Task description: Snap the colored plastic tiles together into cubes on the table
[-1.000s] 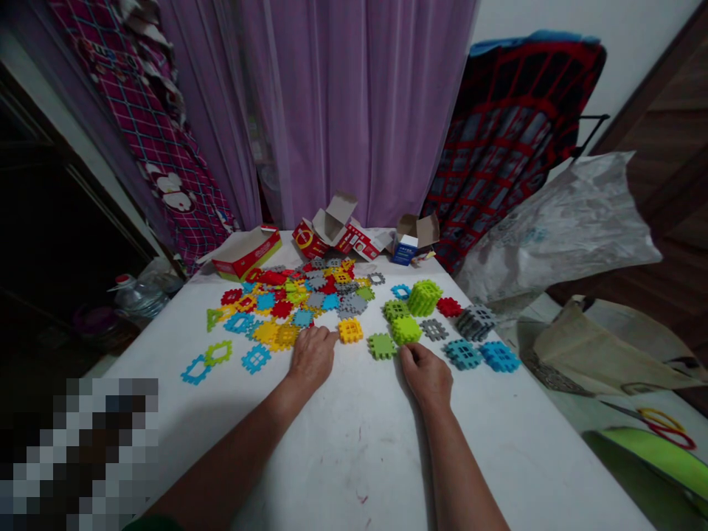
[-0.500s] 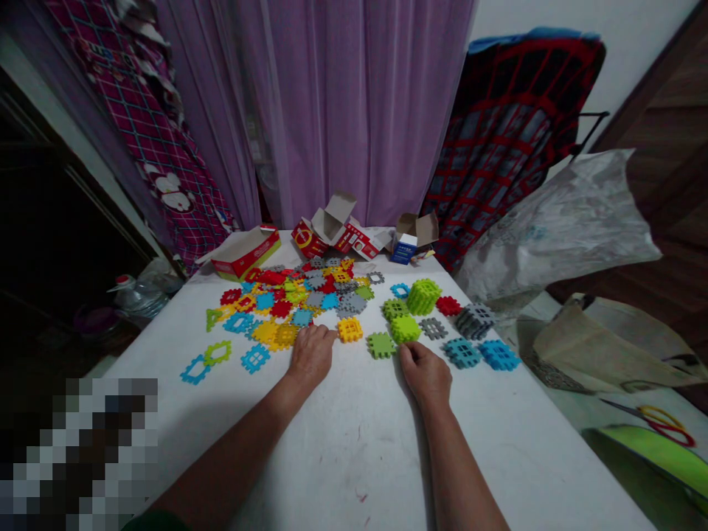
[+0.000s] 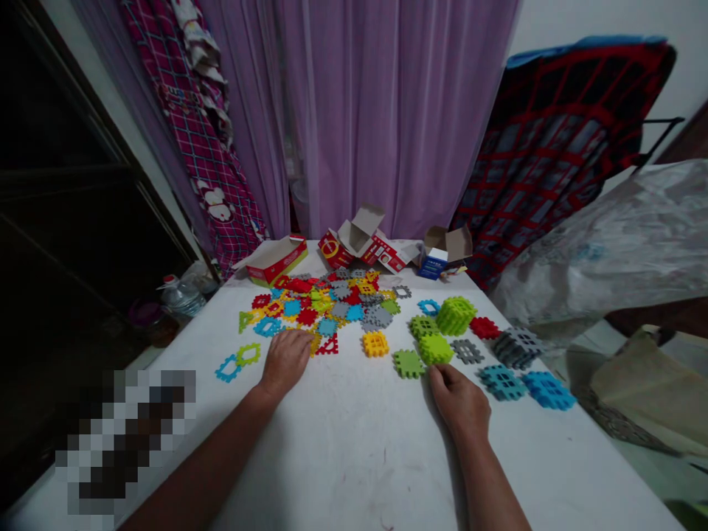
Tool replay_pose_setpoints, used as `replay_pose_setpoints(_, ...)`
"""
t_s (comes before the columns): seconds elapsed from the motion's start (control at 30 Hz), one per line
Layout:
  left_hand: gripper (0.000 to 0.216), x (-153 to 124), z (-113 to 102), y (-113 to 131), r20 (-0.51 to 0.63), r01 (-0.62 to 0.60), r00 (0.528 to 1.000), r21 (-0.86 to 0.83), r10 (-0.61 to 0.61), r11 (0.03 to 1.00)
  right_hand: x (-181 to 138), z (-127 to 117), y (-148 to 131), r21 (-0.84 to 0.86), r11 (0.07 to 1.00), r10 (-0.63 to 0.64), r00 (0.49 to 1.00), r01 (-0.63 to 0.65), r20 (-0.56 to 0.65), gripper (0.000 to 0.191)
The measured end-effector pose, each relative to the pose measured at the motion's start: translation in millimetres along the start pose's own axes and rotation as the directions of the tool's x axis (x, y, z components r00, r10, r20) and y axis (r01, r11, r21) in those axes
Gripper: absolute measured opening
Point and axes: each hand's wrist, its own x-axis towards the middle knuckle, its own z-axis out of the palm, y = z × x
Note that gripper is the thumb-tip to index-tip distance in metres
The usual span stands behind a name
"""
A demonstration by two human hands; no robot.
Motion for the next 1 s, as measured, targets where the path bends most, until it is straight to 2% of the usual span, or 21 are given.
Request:
replay_pose_setpoints(0.1, 0.028, 7.2, -10.4, -43.1, -0.032, 0.153, 0.988, 0.025, -0.152, 0.988, 1.4, 0.6, 1.7, -0.009, 1.0, -0.002, 1.0, 0.002, 0.013, 0.037)
replay_pose_setpoints(0.17, 0.032, 14.4, -15.9, -70.4, -0.015, 0.254, 0.967, 0.042, -0.253, 0.966, 1.8, 0.3, 1.9, -0.013, 1.0, 0.0, 1.0, 0.0, 0.015, 0.038)
replay_pose_setpoints(0.23, 0.036, 22.4, -18.9, -93.0, 0.047, 0.328, 0.942, 0.083, -0.333, 0.941, 1.9, -0.2, 1.3, -0.019, 1.0, 0.003, 1.0, -0.003, 0.009, 0.038)
replay_pose_setpoints(0.33, 0.039, 33.7, -18.1, -113.7, 0.152, 0.344, 0.92, 0.129, -0.362, 0.93, 1.4, -1.1, -0.4, -0.03, 0.999, 0.015, 1.0, -0.014, 0.006, 0.038)
replay_pose_setpoints(0.5, 0.045, 45.6, -11.5, -114.0, 0.245, 0.431, 0.85, 0.183, -0.466, 0.883, 0.4, -2.4, -1.7, -0.072, 0.997, 0.027, 0.999, -0.024, 0.037, 0.044)
replay_pose_setpoints(0.7, 0.043, 55.2, -11.3, -97.4, 0.295, 0.456, 0.817, 0.194, -0.495, 0.868, 0.0, -2.6, -0.6, -0.061, 0.998, 0.017, 1.0, -0.016, 0.024, 0.045)
replay_pose_setpoints(1.0, 0.026, 80.3, -6.5, -98.3, 0.312, 0.533, 0.771, 0.161, -0.555, 0.831, 2.1, -0.8, -1.1, -0.042, 0.999, 0.029, 0.999, -0.028, 0.024, 0.042)
